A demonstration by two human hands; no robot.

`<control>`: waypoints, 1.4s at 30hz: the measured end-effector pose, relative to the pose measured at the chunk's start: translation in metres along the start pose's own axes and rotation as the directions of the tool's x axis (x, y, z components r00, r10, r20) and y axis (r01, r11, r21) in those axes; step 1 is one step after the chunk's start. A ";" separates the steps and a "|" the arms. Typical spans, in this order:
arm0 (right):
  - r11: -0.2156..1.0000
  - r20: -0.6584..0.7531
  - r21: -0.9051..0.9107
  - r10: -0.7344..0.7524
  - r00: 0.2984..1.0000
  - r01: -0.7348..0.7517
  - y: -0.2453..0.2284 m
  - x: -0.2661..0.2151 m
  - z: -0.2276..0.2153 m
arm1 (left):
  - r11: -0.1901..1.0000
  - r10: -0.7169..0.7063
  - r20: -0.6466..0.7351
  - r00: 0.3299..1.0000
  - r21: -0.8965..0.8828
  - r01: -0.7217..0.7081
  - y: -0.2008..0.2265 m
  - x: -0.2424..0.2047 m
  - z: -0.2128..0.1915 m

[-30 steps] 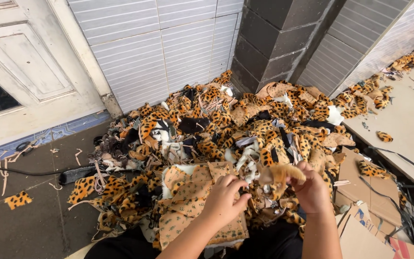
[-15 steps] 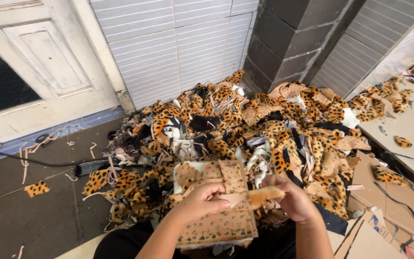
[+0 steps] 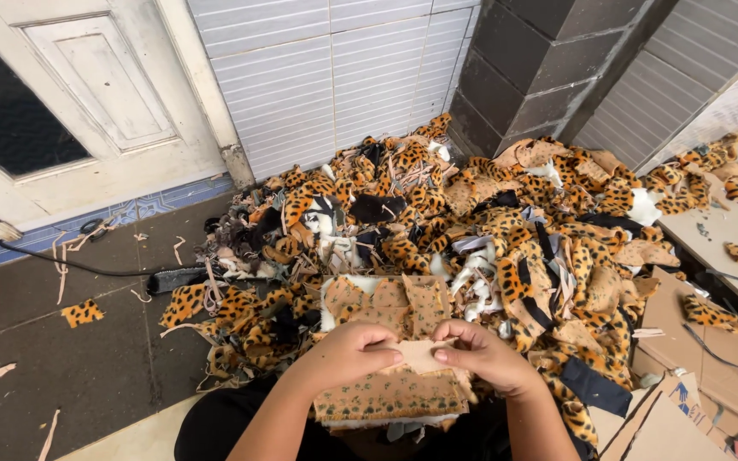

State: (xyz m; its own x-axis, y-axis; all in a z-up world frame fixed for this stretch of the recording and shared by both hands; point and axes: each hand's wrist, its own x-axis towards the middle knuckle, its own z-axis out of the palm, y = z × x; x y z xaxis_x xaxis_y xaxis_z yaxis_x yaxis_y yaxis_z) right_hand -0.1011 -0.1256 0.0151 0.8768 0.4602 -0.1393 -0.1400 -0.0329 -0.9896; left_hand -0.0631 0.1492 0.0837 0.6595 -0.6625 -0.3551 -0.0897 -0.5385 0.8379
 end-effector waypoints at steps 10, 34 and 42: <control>0.807 -0.184 0.289 0.575 0.797 -0.516 0.042 -0.006 0.004 | 0.930 -0.352 0.100 0.931 -0.072 0.359 -0.072 -0.006 0.025; 0.724 -0.616 -0.374 0.273 0.739 -0.579 0.038 0.020 0.047 | 0.875 -0.150 -0.587 0.796 0.295 0.383 -0.104 0.001 0.036; 0.783 -0.706 -0.283 0.221 0.672 -0.554 0.069 -0.020 -0.039 | 0.848 0.055 -0.489 0.871 0.483 0.218 -0.065 0.039 0.055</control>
State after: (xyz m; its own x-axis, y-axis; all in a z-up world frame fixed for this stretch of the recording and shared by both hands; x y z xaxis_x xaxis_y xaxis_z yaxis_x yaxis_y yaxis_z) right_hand -0.1105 -0.1716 -0.0516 0.8836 -0.3244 -0.3375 -0.4655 -0.5320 -0.7073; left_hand -0.0722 0.1298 -0.0074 0.9342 -0.3517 -0.0603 -0.2929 -0.8522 0.4335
